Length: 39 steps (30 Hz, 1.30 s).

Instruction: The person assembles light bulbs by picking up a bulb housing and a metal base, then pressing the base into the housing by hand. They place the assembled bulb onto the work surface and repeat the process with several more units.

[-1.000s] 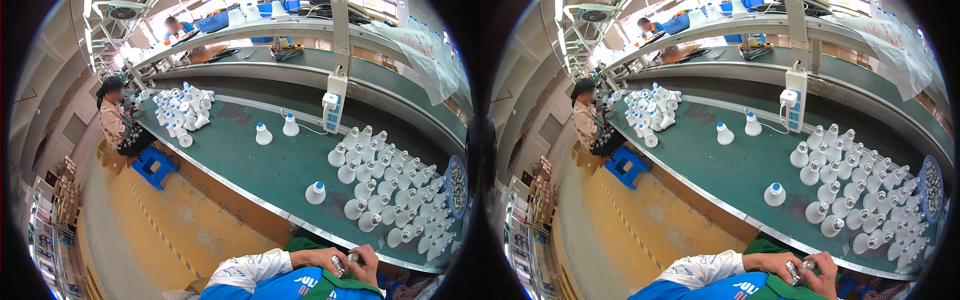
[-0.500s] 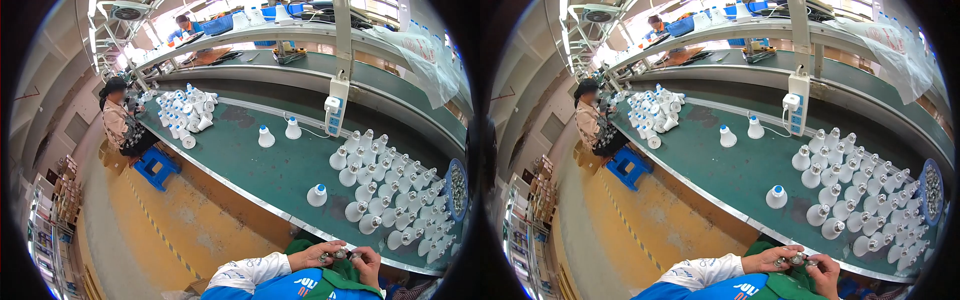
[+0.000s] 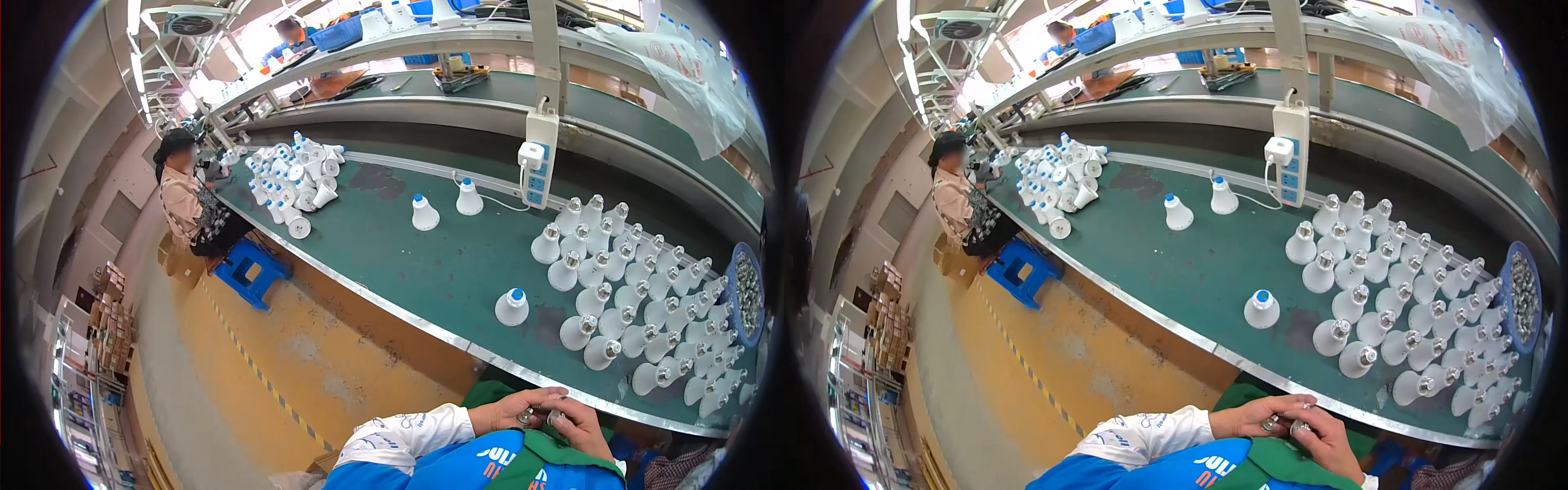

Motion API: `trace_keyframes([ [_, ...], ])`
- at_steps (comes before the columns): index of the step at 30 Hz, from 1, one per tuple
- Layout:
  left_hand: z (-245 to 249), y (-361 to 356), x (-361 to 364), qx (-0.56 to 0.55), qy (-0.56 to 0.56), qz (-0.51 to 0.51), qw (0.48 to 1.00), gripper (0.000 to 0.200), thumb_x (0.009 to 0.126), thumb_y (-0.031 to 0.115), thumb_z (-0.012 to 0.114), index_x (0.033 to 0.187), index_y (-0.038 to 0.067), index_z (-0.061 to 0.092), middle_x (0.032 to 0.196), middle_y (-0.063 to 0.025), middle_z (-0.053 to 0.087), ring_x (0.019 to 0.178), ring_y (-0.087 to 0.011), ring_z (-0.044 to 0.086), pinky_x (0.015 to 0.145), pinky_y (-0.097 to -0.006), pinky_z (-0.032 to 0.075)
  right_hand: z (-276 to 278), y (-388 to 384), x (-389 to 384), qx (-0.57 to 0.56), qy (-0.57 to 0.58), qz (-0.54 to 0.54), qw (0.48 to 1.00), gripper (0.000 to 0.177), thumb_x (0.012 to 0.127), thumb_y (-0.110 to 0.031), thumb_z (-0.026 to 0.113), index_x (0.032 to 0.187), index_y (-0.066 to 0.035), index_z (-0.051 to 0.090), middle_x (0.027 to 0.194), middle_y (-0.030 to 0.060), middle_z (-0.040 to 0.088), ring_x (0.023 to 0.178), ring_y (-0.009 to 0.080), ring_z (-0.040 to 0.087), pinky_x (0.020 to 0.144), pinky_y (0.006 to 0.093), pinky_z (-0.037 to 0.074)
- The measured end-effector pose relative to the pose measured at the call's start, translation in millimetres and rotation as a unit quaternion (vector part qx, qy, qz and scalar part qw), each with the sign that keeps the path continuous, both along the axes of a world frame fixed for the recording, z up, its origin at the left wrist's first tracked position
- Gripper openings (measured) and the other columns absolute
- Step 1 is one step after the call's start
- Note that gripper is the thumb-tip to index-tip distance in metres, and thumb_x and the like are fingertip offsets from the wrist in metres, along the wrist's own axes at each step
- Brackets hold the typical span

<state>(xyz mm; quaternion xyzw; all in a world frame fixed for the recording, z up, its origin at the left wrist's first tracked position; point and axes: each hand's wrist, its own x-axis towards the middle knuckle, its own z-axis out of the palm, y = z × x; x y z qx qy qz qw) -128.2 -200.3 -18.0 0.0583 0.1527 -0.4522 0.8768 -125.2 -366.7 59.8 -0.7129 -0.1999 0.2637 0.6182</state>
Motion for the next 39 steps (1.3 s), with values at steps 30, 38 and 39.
trace_keyframes([
  [30,-17,124,79,0.688,-0.362,0.497,0.386,0.017,0.080,-0.001,0.057,0.096,0.004,0.059,0.106,-0.0067,0.056,0.060,-0.0059,0.050,0.047,-0.0169,0.041,38,98,135,-0.177,-0.439,0.054,0.879,0.029,0.071,-0.010,0.068,0.096,-0.002,0.057,0.081,0.0121,0.058,0.068,0.0292,0.057,0.059,0.0350,0.045],
  [38,-21,132,76,0.681,-0.355,0.513,0.384,0.016,0.079,-0.002,0.058,0.094,0.003,0.060,0.104,-0.0071,0.056,0.059,-0.0062,0.050,0.047,-0.0175,0.042,38,128,163,-0.290,-0.468,0.162,0.819,0.028,0.073,-0.012,0.066,0.097,-0.002,0.057,0.081,0.0119,0.056,0.070,0.0307,0.057,0.060,0.0377,0.046],
  [39,-21,133,76,0.679,-0.350,0.515,0.389,0.016,0.079,-0.002,0.058,0.094,0.003,0.060,0.104,-0.0071,0.056,0.059,-0.0062,0.050,0.047,-0.0175,0.042,39,130,165,-0.300,-0.462,0.179,0.815,0.028,0.073,-0.012,0.066,0.097,-0.002,0.057,0.080,0.0118,0.056,0.070,0.0307,0.057,0.060,0.0380,0.045],
])
